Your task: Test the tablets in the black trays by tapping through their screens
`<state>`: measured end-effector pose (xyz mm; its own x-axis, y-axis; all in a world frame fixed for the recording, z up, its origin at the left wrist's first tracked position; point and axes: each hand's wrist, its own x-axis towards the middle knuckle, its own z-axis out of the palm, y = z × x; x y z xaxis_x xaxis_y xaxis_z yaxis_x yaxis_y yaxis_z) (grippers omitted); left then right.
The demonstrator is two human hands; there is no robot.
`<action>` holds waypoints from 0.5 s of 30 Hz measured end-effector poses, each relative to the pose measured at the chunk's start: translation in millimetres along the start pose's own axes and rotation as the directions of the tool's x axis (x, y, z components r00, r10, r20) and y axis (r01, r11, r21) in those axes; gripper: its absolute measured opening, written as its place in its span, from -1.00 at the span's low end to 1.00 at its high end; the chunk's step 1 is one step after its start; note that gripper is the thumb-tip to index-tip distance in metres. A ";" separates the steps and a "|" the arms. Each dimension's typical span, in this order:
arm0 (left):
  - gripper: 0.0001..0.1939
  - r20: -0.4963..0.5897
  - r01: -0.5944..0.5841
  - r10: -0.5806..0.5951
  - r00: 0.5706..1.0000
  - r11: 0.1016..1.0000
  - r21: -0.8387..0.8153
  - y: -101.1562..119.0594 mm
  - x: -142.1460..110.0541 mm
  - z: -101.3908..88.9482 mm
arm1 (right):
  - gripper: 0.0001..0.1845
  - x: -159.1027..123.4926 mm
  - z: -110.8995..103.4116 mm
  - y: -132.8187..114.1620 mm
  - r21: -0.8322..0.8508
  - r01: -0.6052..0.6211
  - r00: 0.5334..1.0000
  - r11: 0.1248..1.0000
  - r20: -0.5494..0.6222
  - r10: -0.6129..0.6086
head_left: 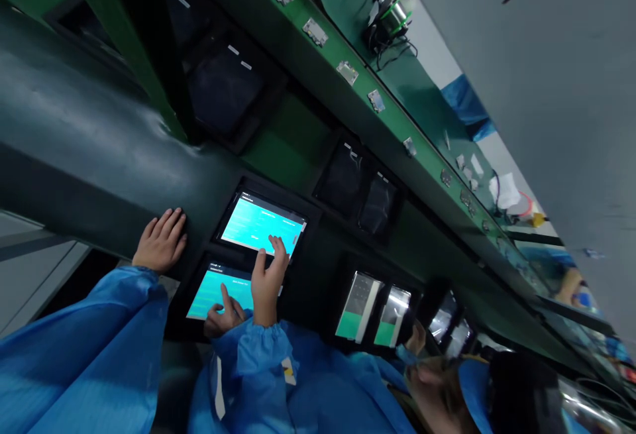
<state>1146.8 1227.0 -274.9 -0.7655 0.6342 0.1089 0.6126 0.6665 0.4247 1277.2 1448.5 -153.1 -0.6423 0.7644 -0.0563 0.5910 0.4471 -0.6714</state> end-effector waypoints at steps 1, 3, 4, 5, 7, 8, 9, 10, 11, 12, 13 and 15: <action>-0.30 0.004 0.004 -0.004 1.000 1.000 -0.004 -0.4 0.0 -0.4 | -0.60 -3.6 -5.3 3.5 0.011 -0.029 0.999 1.000 -0.015 0.030; -0.32 0.019 0.021 -0.021 1.000 1.000 -0.018 -1.1 0.0 -1.1 | -0.52 -11.7 -19.8 18.4 0.020 -0.116 0.992 0.993 -0.055 0.117; -0.34 0.029 0.030 -0.030 0.999 0.999 -0.028 -1.2 0.1 -1.5 | -0.47 -16.2 -28.7 29.5 0.016 -0.173 0.982 0.985 -0.076 0.174; -0.35 0.037 0.039 -0.037 0.999 0.998 -0.040 -1.2 0.2 -1.9 | -0.43 -21.4 -38.1 41.8 0.004 -0.235 0.967 0.972 -0.098 0.234; -0.38 0.048 0.055 -0.052 0.997 0.997 -0.062 -0.7 0.4 -2.5 | -0.38 -34.0 -53.9 65.0 -0.048 -0.336 0.938 0.941 -0.113 0.329; -0.40 0.051 0.063 -0.059 0.997 0.995 -0.072 -0.4 0.4 -2.8 | -0.39 -41.9 -57.8 73.1 -0.084 -0.359 0.932 0.930 -0.095 0.351; -0.41 0.053 0.073 -0.068 0.996 0.994 -0.081 -0.2 0.4 -3.1 | -0.42 -50.9 -57.7 77.5 -0.120 -0.361 0.932 0.925 -0.067 0.356; -0.42 0.055 0.082 -0.077 0.995 0.992 -0.091 -0.1 0.3 -3.4 | -0.45 -60.8 -52.9 77.8 -0.148 -0.349 0.937 0.925 -0.031 0.348; -0.43 0.061 0.090 -0.085 0.995 0.991 -0.099 -0.2 0.1 -3.8 | -0.50 -71.3 -43.5 74.4 -0.167 -0.333 0.942 0.928 -0.003 0.337; -0.44 0.065 0.096 -0.089 0.994 0.990 -0.104 -0.4 -0.1 -4.4 | -0.53 -81.9 -30.5 68.1 -0.170 -0.306 0.947 0.937 0.046 0.318; -0.44 0.075 0.099 -0.091 0.993 0.990 -0.104 -0.6 -0.3 -5.3 | -0.57 -91.8 -15.6 60.3 -0.155 -0.275 0.949 0.949 0.116 0.294; -0.44 0.103 0.093 -0.085 0.991 0.992 -0.084 -0.9 -0.6 -7.6 | -0.57 -107.4 11.1 45.7 -0.080 -0.183 0.917 0.980 0.347 0.199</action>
<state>1145.2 1223.1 -268.6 -0.7902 0.6124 -0.0206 0.5198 0.6878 0.5067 1367.7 1381.7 -186.0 -0.6404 0.6284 -0.4415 0.7353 0.3356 -0.5888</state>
